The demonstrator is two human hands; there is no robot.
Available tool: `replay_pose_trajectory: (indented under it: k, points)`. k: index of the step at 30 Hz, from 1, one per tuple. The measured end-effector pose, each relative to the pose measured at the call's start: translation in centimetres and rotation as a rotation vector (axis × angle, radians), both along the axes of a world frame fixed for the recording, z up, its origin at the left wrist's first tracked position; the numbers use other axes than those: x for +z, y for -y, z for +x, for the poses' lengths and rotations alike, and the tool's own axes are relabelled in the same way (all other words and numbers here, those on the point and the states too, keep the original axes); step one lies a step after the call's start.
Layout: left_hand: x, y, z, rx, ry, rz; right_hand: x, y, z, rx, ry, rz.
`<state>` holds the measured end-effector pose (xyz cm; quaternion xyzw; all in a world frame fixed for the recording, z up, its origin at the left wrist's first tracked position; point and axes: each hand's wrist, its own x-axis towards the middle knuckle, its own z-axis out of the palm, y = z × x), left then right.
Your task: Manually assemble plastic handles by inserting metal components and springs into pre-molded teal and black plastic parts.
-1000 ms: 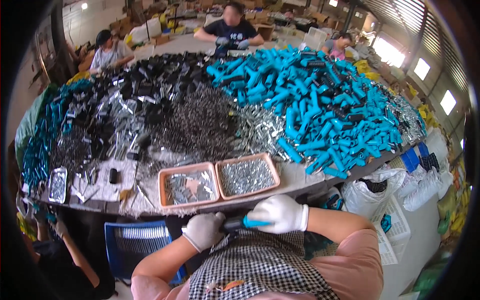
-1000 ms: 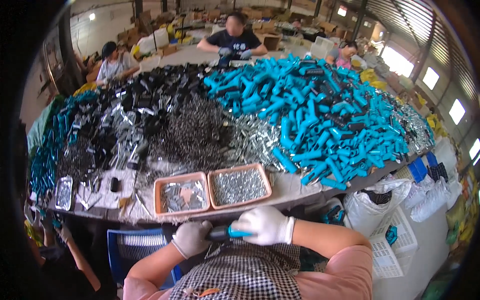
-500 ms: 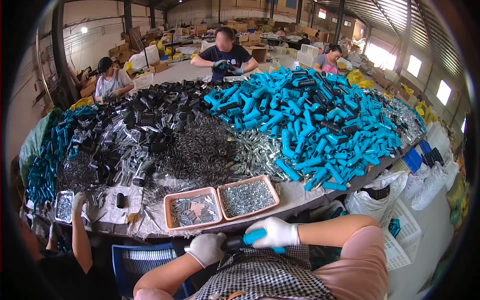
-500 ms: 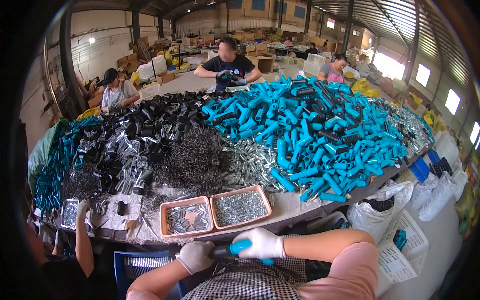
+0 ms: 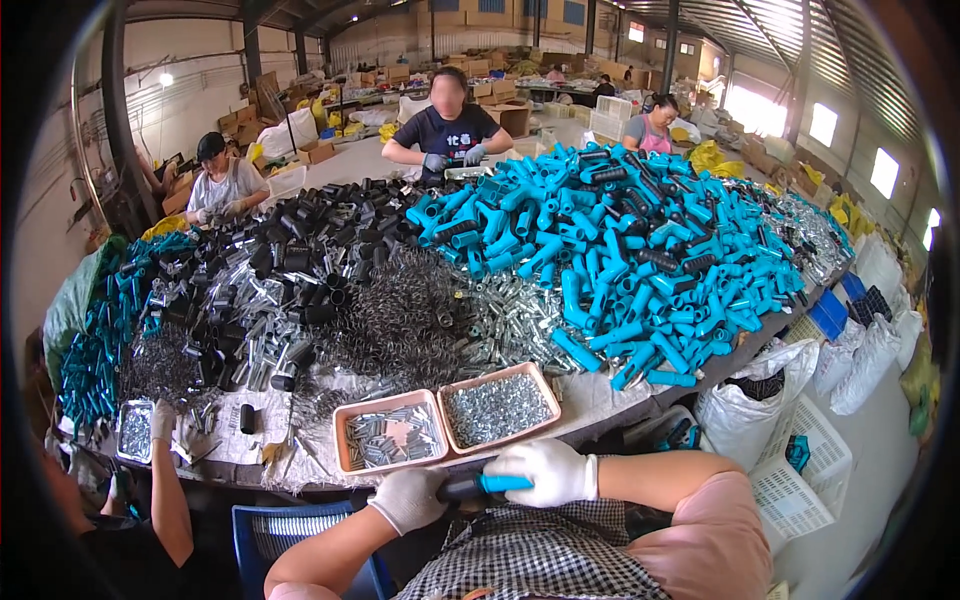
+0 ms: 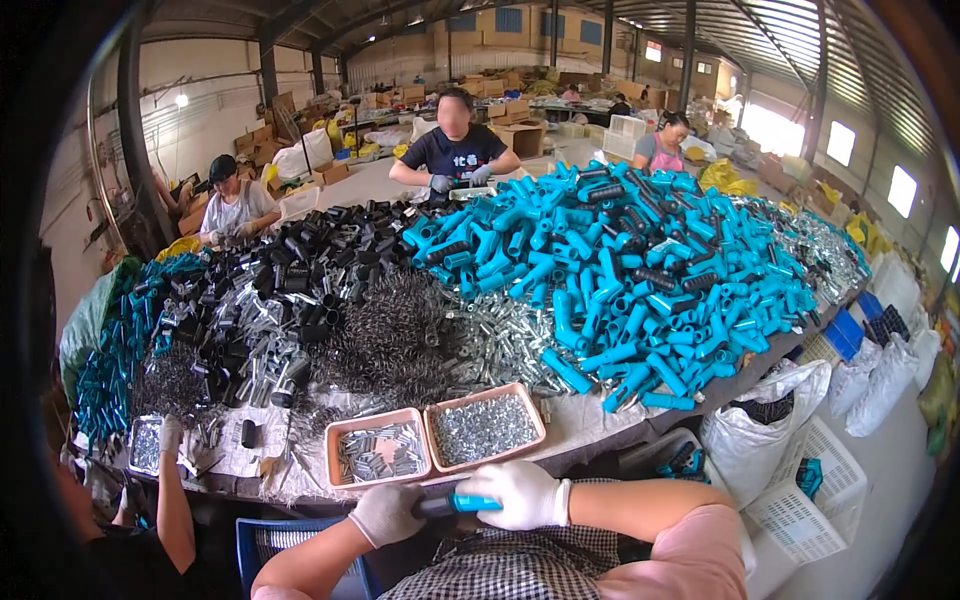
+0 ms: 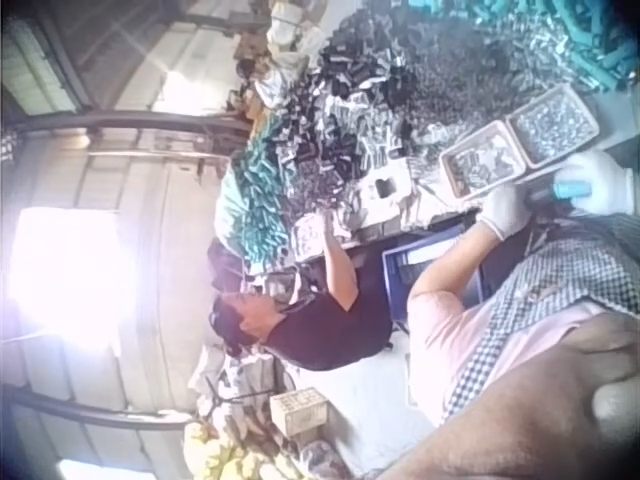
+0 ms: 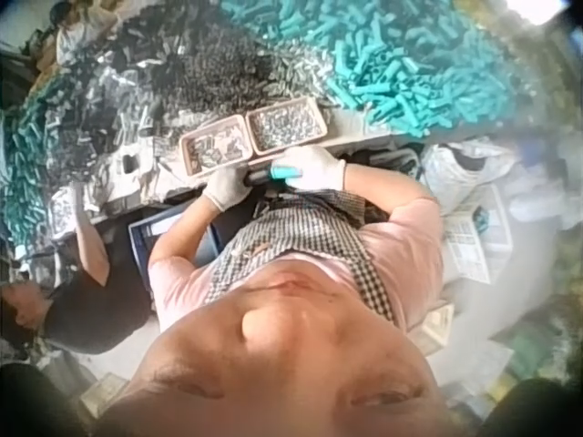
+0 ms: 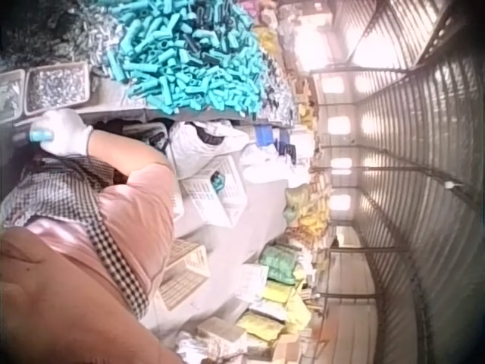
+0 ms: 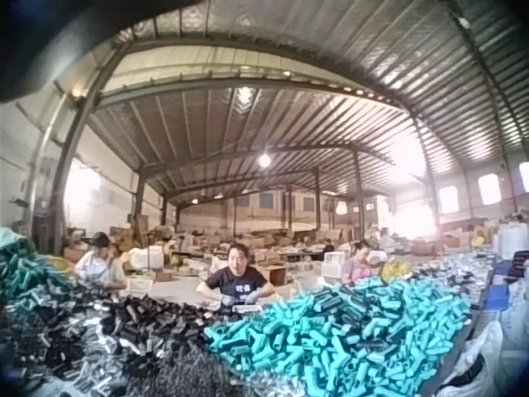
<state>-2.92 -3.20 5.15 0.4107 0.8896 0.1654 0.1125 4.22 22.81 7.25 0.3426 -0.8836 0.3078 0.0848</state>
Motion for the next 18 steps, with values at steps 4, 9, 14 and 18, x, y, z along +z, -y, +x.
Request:
replay_pose_trajectory:
  k: [4, 9, 14, 18]
  points:
    - [-1.0, 0.5, -0.4, -0.215, 0.578, -0.03, 1.6, -0.5, -0.6, 0.389, -0.293, 0.274]
    - [-1.8, 0.1, -0.5, -0.255, 1.205, -0.087, 2.9, -0.4, -1.1, 0.57, -0.449, 0.362]
    - [-1.6, 0.5, -0.6, -0.276, 1.18, -0.049, 4.3, 0.0, -1.7, 0.623, -0.491, 0.339]
    - [-1.0, 0.8, -0.6, -0.229, 0.561, 0.057, 3.0, 0.2, -1.4, 0.421, -0.303, 0.323]
